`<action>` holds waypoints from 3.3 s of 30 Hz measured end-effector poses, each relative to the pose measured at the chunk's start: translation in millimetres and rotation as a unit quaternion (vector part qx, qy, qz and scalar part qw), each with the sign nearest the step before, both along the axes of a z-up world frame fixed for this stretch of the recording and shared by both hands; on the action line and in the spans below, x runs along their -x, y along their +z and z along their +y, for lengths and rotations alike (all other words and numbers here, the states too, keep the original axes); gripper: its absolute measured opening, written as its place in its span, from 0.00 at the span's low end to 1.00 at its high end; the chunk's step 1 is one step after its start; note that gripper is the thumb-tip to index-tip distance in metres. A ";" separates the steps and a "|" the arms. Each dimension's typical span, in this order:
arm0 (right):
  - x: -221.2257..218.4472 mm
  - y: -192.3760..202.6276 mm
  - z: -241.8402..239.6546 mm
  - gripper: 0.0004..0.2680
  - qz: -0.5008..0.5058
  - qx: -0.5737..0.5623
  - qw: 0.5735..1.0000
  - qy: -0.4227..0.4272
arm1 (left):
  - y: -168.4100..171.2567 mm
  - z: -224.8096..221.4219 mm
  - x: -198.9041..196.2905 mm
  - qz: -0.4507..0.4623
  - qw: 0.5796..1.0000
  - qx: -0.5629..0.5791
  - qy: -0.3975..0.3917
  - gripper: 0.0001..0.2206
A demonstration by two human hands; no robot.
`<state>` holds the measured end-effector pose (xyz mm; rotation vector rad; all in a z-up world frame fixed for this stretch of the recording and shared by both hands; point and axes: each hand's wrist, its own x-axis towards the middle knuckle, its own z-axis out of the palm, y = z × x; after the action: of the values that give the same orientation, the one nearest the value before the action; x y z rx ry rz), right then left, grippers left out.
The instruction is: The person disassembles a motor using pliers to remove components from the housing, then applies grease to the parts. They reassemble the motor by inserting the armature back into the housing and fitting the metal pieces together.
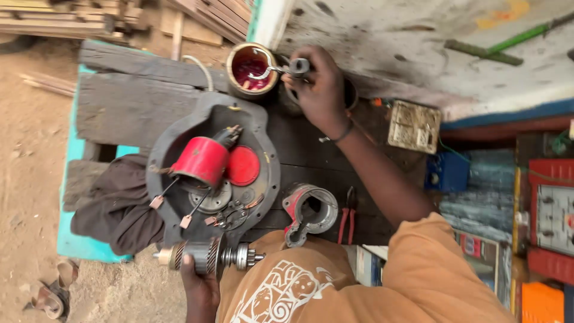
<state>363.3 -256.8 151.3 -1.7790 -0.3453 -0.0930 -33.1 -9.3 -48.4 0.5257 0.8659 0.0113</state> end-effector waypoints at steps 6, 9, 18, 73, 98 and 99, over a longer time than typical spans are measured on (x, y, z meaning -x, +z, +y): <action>-20.6 4.1 24.1 0.13 -0.235 0.299 0.925 -0.022 | -37.5 -5.9 35.2 -0.012 0.997 -0.017 0.074 0.30; -38.6 -5.8 30.1 0.12 -0.251 0.352 0.901 -0.021 | -62.5 1.9 32.1 0.001 0.995 -0.026 0.094 0.31; -69.1 -30.5 45.4 0.07 -0.265 0.464 0.835 0.131 | -62.6 5.5 66.4 0.056 0.993 0.026 0.098 0.34; 67.7 42.1 -50.0 0.12 0.080 -0.044 0.995 -0.048 | -14.0 3.1 0.1 0.006 0.999 -0.023 0.022 0.26; 379.4 100.8 -77.7 0.12 0.127 -0.106 0.968 -0.190 | 120.9 20.4 -69.1 -0.280 0.944 -0.142 -0.104 0.29; 383.0 101.0 -71.7 0.12 0.137 -0.102 0.970 -0.174 | 131.1 19.1 -72.1 -0.288 0.940 -0.134 -0.121 0.29</action>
<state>-19.7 -328.5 252.3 -1.6050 0.1733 -0.1237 39.1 9.8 82.7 0.8298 0.2205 0.0570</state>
